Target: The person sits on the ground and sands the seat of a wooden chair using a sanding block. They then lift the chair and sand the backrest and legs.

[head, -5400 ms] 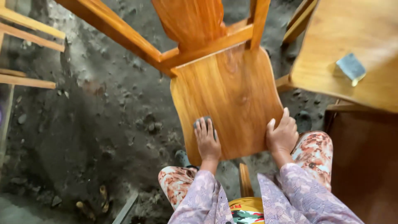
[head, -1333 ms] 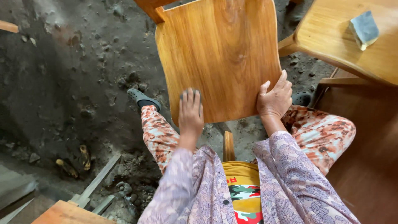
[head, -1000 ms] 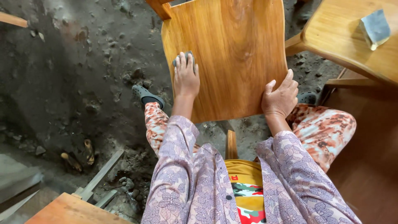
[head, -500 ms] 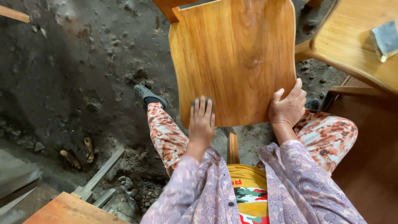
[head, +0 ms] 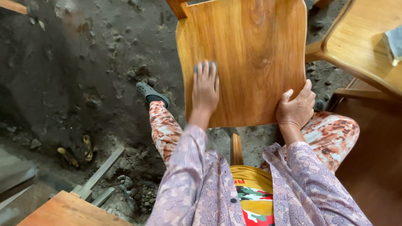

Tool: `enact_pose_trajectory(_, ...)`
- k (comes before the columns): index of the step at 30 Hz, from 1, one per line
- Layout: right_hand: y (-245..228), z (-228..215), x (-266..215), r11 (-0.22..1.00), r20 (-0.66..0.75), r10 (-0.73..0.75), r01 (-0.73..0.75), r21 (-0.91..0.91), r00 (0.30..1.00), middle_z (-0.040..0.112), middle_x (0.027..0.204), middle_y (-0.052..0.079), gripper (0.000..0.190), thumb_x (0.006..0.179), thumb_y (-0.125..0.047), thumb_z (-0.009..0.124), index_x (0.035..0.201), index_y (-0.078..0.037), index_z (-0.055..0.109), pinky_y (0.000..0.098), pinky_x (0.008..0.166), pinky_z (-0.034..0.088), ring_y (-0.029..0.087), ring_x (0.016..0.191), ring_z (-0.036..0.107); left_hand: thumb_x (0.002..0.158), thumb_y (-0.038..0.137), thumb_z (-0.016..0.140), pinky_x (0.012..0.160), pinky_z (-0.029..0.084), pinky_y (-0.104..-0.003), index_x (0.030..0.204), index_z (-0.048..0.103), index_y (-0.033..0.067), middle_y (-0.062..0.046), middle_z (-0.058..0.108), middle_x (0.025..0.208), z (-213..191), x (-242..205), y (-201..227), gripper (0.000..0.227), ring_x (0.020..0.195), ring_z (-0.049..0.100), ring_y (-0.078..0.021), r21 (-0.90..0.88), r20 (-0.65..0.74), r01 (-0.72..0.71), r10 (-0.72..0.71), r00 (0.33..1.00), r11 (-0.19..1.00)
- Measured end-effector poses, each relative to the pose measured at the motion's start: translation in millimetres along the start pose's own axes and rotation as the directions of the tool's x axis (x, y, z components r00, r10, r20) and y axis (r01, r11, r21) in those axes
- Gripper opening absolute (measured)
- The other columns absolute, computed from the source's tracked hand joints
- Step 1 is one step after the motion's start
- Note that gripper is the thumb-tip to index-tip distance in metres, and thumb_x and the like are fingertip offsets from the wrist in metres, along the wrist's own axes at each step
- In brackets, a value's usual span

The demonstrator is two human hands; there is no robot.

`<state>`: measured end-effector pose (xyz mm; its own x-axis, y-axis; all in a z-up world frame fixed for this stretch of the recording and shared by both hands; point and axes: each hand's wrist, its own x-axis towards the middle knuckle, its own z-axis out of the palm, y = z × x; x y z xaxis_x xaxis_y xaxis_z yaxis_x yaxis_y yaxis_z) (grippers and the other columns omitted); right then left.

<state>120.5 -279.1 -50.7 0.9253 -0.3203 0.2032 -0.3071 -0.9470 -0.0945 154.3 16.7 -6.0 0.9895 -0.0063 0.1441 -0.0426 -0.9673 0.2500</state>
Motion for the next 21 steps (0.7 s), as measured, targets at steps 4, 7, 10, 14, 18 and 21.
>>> enact_pose_trajectory(4,2.1,0.6,1.2,1.000,0.020,0.005,-0.005,0.002,1.000,0.053,0.108,0.011,0.068,0.094,-0.043,0.057,0.155,-0.016,0.041,0.0532,0.063,0.058,0.035,0.093,0.063,0.108,0.022,0.048,0.118,0.035,-0.052,0.154,0.046,0.0110,-0.018,0.036,0.163,-24.0,-89.6,8.4,0.047,0.150,0.034,-0.0384,-0.083,0.083,0.027,-0.020,0.996,0.996)
enact_pose_trajectory(7,2.8,3.0,0.6,0.999,0.042,0.017,-0.018,0.033,0.999,0.053,0.108,0.011,0.069,0.093,-0.044,0.056,0.155,-0.017,0.041,0.0523,0.063,0.059,0.035,0.094,0.063,0.106,0.029,0.046,0.119,0.030,-0.049,0.158,0.042,0.0150,-0.015,0.033,0.165,-13.6,-124.3,-0.7,0.054,0.151,0.032,-0.0357,-0.006,0.076,0.010,-0.009,0.997,1.000)
enact_pose_trajectory(10,3.2,1.9,1.3,0.999,0.037,0.016,-0.017,0.033,0.999,0.054,0.109,0.011,0.068,0.093,-0.043,0.056,0.154,-0.016,0.042,0.0523,0.063,0.058,0.036,0.093,0.064,0.105,0.031,0.046,0.119,0.031,-0.050,0.153,0.048,0.0148,-0.016,0.039,0.162,-14.5,-91.0,-10.9,0.051,0.149,0.036,-0.0368,-0.059,0.093,0.004,0.002,0.996,0.998)
enact_pose_trajectory(14,0.8,-2.7,0.9,1.000,0.023,-0.008,0.007,0.014,1.000,0.053,0.109,0.012,0.068,0.094,-0.043,0.056,0.154,-0.014,0.042,0.0519,0.064,0.058,0.036,0.093,0.063,0.104,0.027,0.050,0.118,0.035,-0.050,0.152,0.049,0.0121,-0.017,0.041,0.160,7.9,-5.5,-37.2,0.050,0.147,0.039,-0.0379,0.029,0.001,-0.021,0.021,1.000,0.999)
enact_pose_trajectory(18,-22.3,-37.9,11.6,0.992,0.162,0.056,-0.074,0.104,0.985,0.059,0.116,0.023,0.059,0.098,-0.033,0.053,0.149,-0.005,0.042,0.0609,0.072,0.050,0.045,0.100,0.060,0.110,0.022,0.046,0.123,0.031,-0.051,0.156,0.039,0.0090,-0.017,0.034,0.163,19.6,77.2,-60.5,0.048,0.152,0.030,-0.0369,-0.007,0.123,0.067,-0.065,0.990,0.998)
enact_pose_trajectory(21,-22.2,-36.0,9.8,0.992,0.150,0.063,-0.078,0.095,0.987,0.059,0.117,0.022,0.060,0.097,-0.034,0.054,0.149,-0.007,0.042,0.0608,0.073,0.050,0.044,0.102,0.060,0.111,0.028,0.040,0.123,0.029,-0.050,0.156,0.038,0.0089,-0.017,0.031,0.163,18.6,102.4,-69.4,0.049,0.152,0.027,-0.0353,0.009,0.228,0.111,-0.110,0.967,0.994)
